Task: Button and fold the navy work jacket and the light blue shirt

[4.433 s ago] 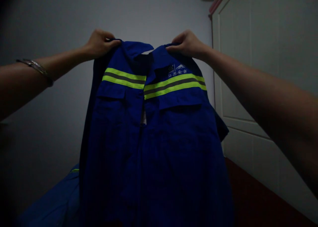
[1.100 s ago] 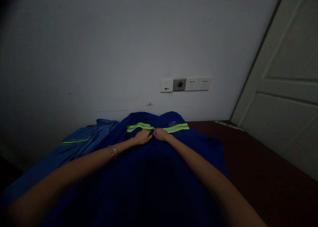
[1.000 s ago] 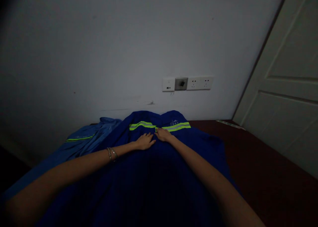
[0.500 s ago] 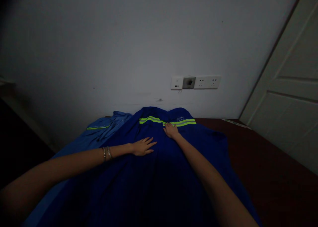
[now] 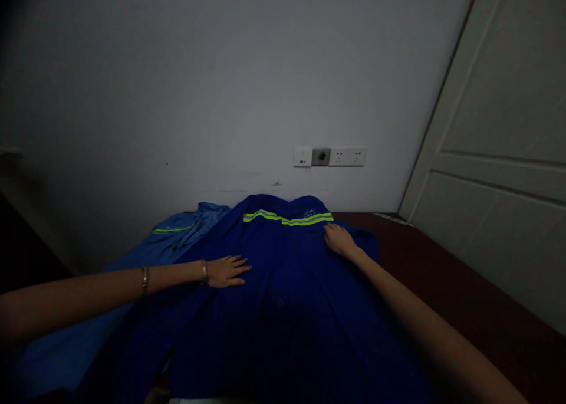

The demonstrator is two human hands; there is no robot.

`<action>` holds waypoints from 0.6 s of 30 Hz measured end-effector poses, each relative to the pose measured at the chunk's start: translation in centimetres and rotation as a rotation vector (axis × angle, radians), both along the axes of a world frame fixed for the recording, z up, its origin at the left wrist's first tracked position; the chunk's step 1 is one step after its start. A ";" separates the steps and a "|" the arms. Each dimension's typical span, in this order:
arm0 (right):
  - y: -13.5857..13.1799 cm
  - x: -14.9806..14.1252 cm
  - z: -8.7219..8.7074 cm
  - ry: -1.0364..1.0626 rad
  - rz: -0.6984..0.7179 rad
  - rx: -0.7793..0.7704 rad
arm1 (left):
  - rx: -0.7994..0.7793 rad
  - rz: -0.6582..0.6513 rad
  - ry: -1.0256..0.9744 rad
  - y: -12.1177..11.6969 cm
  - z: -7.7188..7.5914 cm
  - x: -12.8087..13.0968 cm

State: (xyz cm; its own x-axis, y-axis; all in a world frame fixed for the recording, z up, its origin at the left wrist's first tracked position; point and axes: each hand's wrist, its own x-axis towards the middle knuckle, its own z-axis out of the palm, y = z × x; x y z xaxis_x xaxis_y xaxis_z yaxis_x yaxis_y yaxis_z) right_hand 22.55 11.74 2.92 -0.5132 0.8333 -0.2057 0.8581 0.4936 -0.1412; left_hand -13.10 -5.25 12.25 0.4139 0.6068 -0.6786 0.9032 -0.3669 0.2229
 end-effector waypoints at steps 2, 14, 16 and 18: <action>-0.7 3.2 0.2 0.000 -0.059 -0.015 | -0.024 -0.013 -0.004 -0.9 1.0 0.0; -2.1 11.4 -1.2 0.010 -0.476 -0.010 | -0.043 -0.014 -0.211 -4.8 4.9 0.9; -0.8 12.1 -1.9 -0.005 -0.593 -0.031 | 0.141 0.119 -0.131 -2.8 4.5 -1.0; 0.3 12.6 -2.8 0.026 -0.637 -0.131 | 0.303 0.259 0.076 -0.5 3.8 -3.7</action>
